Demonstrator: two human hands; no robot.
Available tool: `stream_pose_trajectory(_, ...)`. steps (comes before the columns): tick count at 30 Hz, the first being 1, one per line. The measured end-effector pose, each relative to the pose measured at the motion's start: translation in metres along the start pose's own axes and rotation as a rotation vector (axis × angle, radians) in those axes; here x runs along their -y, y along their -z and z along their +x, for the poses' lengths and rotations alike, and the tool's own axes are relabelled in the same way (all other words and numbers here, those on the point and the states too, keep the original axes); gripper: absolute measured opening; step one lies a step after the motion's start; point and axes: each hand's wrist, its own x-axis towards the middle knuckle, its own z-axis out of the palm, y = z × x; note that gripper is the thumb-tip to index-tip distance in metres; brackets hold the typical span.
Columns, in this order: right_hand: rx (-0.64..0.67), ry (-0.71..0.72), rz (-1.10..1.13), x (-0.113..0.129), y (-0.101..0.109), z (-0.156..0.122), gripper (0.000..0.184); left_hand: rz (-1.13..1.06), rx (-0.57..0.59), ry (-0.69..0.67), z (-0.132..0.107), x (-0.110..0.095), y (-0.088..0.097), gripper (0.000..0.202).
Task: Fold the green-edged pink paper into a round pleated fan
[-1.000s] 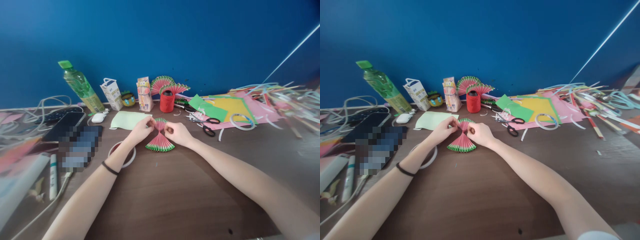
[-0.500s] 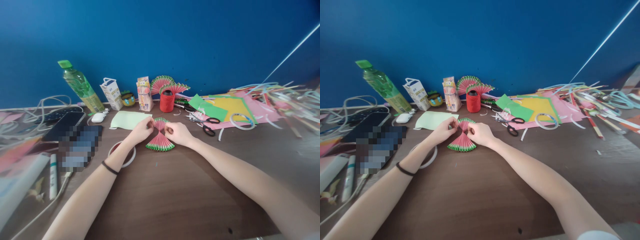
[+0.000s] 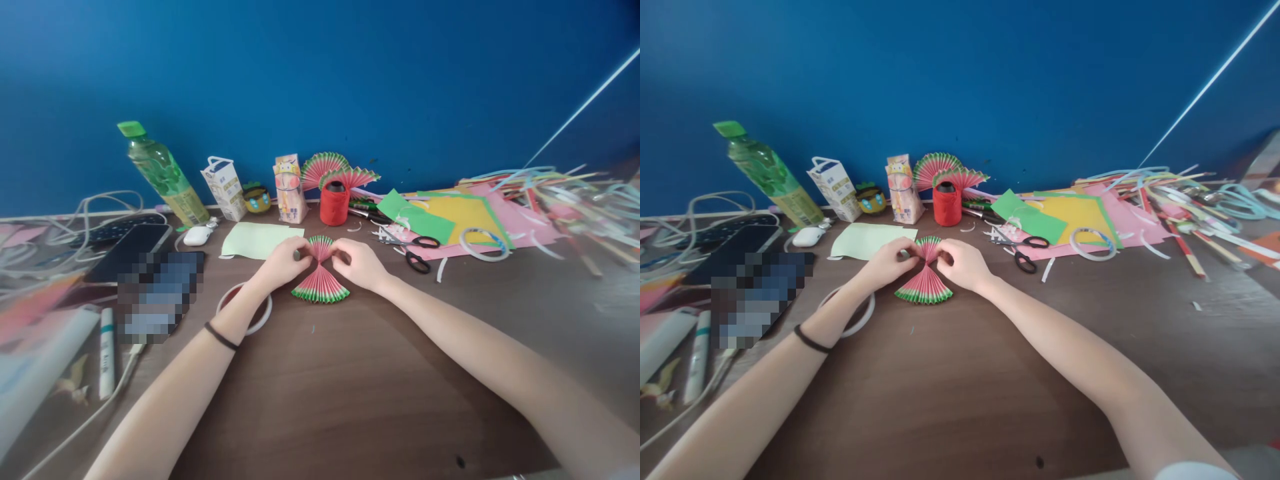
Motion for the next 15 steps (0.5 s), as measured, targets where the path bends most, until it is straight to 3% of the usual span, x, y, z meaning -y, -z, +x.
stream_pose_trajectory(5,0.046,0.041,-0.001,-0.0021,-0.0038,0.0009,0.006,-0.035,0.079,0.000,-0.0010,-0.0016,-0.0016,0.009)
stream_pose_trajectory(15,0.080,0.025,-0.006,-0.0009,-0.0044,0.0010,0.003,-0.049,0.108,0.026,-0.0014,-0.0049,-0.0013,0.006)
